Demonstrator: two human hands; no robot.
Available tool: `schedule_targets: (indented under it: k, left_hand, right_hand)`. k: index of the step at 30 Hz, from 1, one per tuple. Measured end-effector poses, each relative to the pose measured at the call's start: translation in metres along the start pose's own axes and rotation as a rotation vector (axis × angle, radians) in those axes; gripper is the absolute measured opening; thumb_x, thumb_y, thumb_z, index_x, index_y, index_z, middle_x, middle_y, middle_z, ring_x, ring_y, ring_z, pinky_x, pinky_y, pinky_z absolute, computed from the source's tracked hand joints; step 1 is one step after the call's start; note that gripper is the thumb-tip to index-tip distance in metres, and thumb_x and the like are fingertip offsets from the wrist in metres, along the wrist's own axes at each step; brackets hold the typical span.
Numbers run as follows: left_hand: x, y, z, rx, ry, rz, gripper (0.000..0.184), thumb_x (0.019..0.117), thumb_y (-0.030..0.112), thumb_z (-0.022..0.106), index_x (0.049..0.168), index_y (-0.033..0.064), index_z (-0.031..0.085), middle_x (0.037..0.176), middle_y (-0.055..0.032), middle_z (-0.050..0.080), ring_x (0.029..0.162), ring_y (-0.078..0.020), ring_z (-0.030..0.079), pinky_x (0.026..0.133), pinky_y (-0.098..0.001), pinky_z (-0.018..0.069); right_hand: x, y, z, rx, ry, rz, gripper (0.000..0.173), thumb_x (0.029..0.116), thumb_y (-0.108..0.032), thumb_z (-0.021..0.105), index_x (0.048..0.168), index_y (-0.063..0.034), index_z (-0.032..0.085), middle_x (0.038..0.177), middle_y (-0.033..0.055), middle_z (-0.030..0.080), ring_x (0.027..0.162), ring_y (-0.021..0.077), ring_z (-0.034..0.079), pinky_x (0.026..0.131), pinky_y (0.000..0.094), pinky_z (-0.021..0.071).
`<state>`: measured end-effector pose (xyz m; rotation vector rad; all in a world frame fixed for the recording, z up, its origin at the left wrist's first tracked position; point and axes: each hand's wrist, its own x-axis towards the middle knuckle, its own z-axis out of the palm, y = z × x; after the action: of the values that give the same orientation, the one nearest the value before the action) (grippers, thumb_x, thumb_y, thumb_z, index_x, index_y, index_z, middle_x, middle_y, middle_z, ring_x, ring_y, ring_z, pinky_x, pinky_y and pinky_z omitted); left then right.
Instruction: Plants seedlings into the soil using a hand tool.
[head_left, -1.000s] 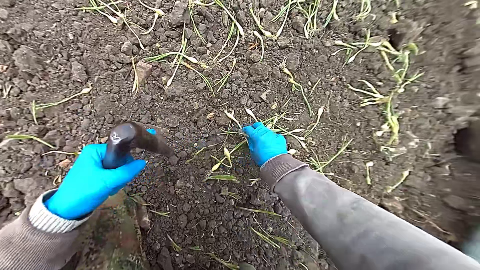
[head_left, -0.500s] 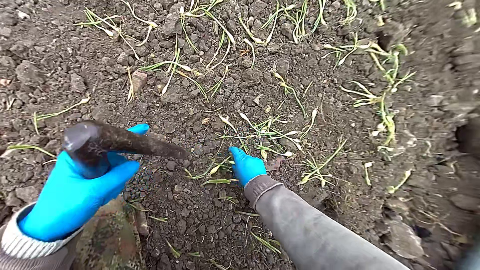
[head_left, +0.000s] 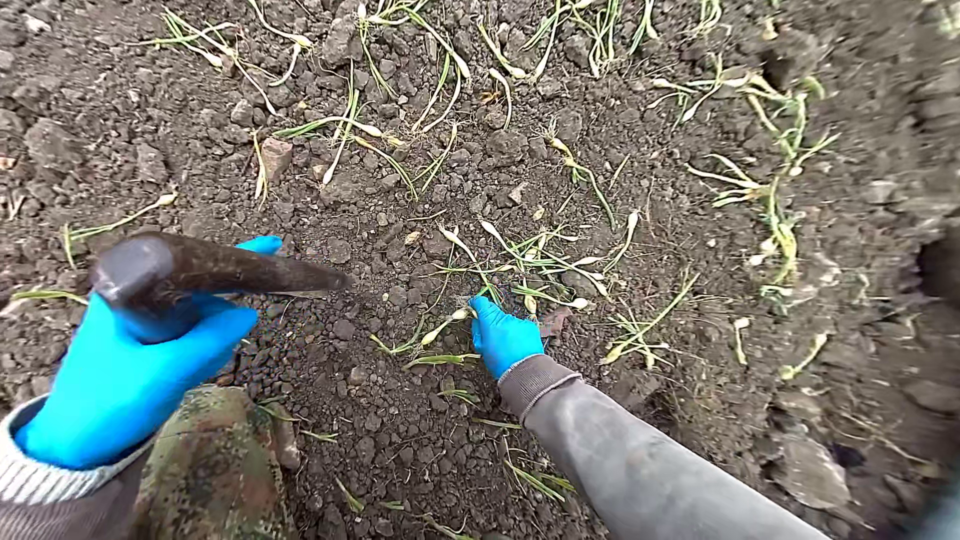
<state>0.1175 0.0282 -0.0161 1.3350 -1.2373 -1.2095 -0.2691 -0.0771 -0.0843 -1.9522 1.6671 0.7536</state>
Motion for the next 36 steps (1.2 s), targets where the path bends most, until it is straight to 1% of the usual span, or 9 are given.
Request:
schedule_targets:
  k: [4, 7, 11, 15, 19, 22, 26, 30, 36]
  left_hand:
    - [0.038, 0.051, 0.051, 0.552, 0.049, -0.237, 0.012, 0.077, 0.012, 0.074, 0.085, 0.0206, 0.071, 0.066, 0.0099, 0.063, 0.05, -0.0022, 0.054, 0.045, -0.0259, 0.0431]
    - [0.05, 0.04, 0.063, 0.65, -0.179, -0.346, 0.05, 0.0841, 0.01, 0.073, 0.132, 0.0244, 0.071, 0.083, 0.0026, 0.073, 0.064, -0.0072, 0.062, 0.06, -0.0373, 0.0534]
    - [0.034, 0.022, 0.053, 0.51, -0.157, -0.335, 0.06, 0.0811, 0.015, 0.073, 0.139, 0.0287, 0.066, 0.105, 0.008, 0.076, 0.076, -0.0013, 0.067, 0.069, -0.0303, 0.0564]
    - [0.015, 0.006, 0.036, -0.007, 0.153, -0.486, 0.008, 0.0783, 0.011, 0.07, 0.076, 0.0129, 0.063, 0.049, 0.0008, 0.047, 0.038, -0.0081, 0.04, 0.039, -0.0245, 0.0346]
    - [0.015, 0.051, 0.017, -0.202, 0.21, -0.306, 0.025, 0.0802, 0.009, 0.066, 0.104, 0.0162, 0.071, 0.045, 0.0051, 0.04, 0.035, -0.0025, 0.037, 0.037, -0.0189, 0.0342]
    - [0.022, 0.068, -0.006, -0.116, -0.092, 0.185, 0.027, 0.0914, 0.007, 0.069, 0.118, 0.0046, 0.065, 0.084, -0.0023, 0.07, 0.059, -0.0065, 0.059, 0.05, -0.0228, 0.0523]
    - [0.058, 0.108, 0.044, 0.503, -0.069, -0.294, 0.011, 0.0745, 0.015, 0.075, 0.073, 0.0248, 0.07, 0.056, 0.0092, 0.058, 0.045, -0.0038, 0.051, 0.039, -0.0263, 0.0409]
    - [0.061, 0.025, 0.068, 0.542, -0.203, -0.468, 0.057, 0.0878, 0.012, 0.071, 0.142, 0.025, 0.064, 0.086, -0.0012, 0.071, 0.069, -0.0119, 0.063, 0.064, -0.0399, 0.0539]
    - [0.021, 0.042, 0.038, 0.349, 0.052, -0.432, 0.041, 0.0747, 0.012, 0.069, 0.113, 0.0231, 0.078, 0.066, 0.0112, 0.062, 0.053, 0.0006, 0.054, 0.048, -0.0214, 0.0455]
  right_hand:
    - [-0.002, -0.003, 0.0, -0.008, 0.068, -0.131, 0.058, 0.1067, -0.012, 0.047, 0.16, -0.0341, 0.04, 0.124, 0.0163, 0.071, 0.091, 0.0405, 0.073, 0.075, 0.0607, 0.0564]
    - [0.007, -0.002, -0.001, -0.069, 0.08, -0.341, 0.046, 0.0988, -0.001, 0.058, 0.138, -0.0239, 0.067, 0.133, 0.0115, 0.067, 0.091, 0.0373, 0.073, 0.072, 0.0576, 0.0591]
    - [0.021, -0.005, 0.008, -0.149, -0.056, -0.286, 0.029, 0.1033, -0.016, 0.062, 0.131, -0.0176, 0.068, 0.148, 0.0069, 0.056, 0.101, 0.0356, 0.072, 0.081, 0.056, 0.0599]
    - [0.015, -0.012, -0.003, -0.018, 0.076, -0.17, 0.024, 0.1061, -0.027, 0.059, 0.126, -0.0198, 0.07, 0.133, 0.008, 0.066, 0.098, 0.0354, 0.073, 0.078, 0.0581, 0.059]
    - [0.011, -0.024, -0.022, 0.068, 0.175, -0.221, 0.029, 0.1059, -0.023, 0.059, 0.134, -0.0229, 0.068, 0.126, 0.0103, 0.071, 0.098, 0.0372, 0.073, 0.079, 0.0609, 0.0576]
    - [0.013, -0.036, -0.021, 0.102, 0.256, -0.308, 0.023, 0.1041, -0.02, 0.061, 0.123, -0.0205, 0.074, 0.118, 0.0084, 0.072, 0.094, 0.0332, 0.073, 0.074, 0.0579, 0.0594]
    - [0.011, -0.067, -0.039, 0.105, 0.26, -0.447, 0.024, 0.1036, -0.019, 0.059, 0.12, -0.0177, 0.076, 0.116, 0.009, 0.072, 0.089, 0.0318, 0.073, 0.071, 0.0562, 0.0591]
    - [0.01, -0.116, -0.069, 0.012, 0.138, -0.495, 0.025, 0.102, -0.018, 0.059, 0.122, -0.0179, 0.074, 0.123, 0.0097, 0.069, 0.093, 0.0325, 0.072, 0.073, 0.0555, 0.0583]
    - [0.036, -0.189, -0.026, -0.115, -0.105, -0.454, 0.027, 0.1024, -0.014, 0.055, 0.127, -0.0116, 0.065, 0.128, 0.0149, 0.068, 0.104, 0.038, 0.071, 0.083, 0.058, 0.0566]
